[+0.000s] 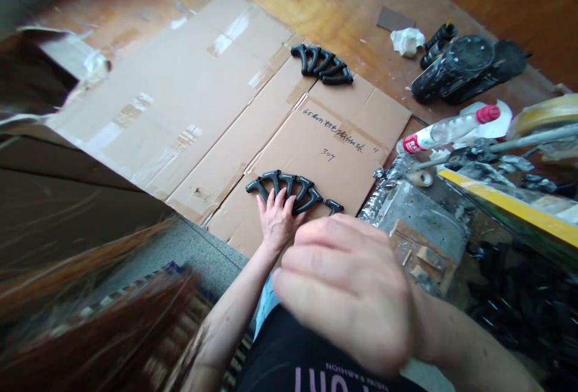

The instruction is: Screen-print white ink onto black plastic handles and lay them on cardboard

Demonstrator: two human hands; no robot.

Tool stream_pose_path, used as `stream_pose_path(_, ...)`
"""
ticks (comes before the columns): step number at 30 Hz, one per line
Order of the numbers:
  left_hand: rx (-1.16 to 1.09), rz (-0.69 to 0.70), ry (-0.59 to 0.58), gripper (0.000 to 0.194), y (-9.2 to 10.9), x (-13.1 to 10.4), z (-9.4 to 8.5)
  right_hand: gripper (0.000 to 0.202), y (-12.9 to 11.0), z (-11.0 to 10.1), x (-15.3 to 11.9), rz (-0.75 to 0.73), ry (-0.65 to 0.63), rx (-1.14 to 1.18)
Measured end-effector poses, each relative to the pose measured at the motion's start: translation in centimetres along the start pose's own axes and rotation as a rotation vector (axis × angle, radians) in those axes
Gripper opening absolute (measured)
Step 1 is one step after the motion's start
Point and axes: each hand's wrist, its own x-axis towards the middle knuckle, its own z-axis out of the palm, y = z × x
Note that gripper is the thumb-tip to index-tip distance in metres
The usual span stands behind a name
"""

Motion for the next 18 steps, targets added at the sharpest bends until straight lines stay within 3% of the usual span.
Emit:
stream_pose_path(2,0.034,0.036,0.014,0.045,-0.2,0.1,-0.2,0.03,2.4,2.9,-1.3,0.17,-0.117,-0.099)
stream_pose_path(6,0.067,0.07,0.094,0.047,-0.2,0.1,0.2,0.034,7.3,7.8,-5.3,0.642,-0.529,-0.318)
stream_pose_path(8,0.067,0.062,0.119,0.046,0.1,0.0,0.4,0.032,8.9,9.4,-6.8,0.753,-0.642,-0.335)
stream_pose_path(10,0.064,0.053,0.126,0.045,0.4,0.0,0.4,0.031,9.8,10.6,-7.5,0.809,-0.653,-0.296)
stream_pose_path(18,0.069,0.03,0.071,0.051,1.7,0.6,-0.1,0.036,10.7,12.7,-6.7,0.896,-0.449,-0.096)
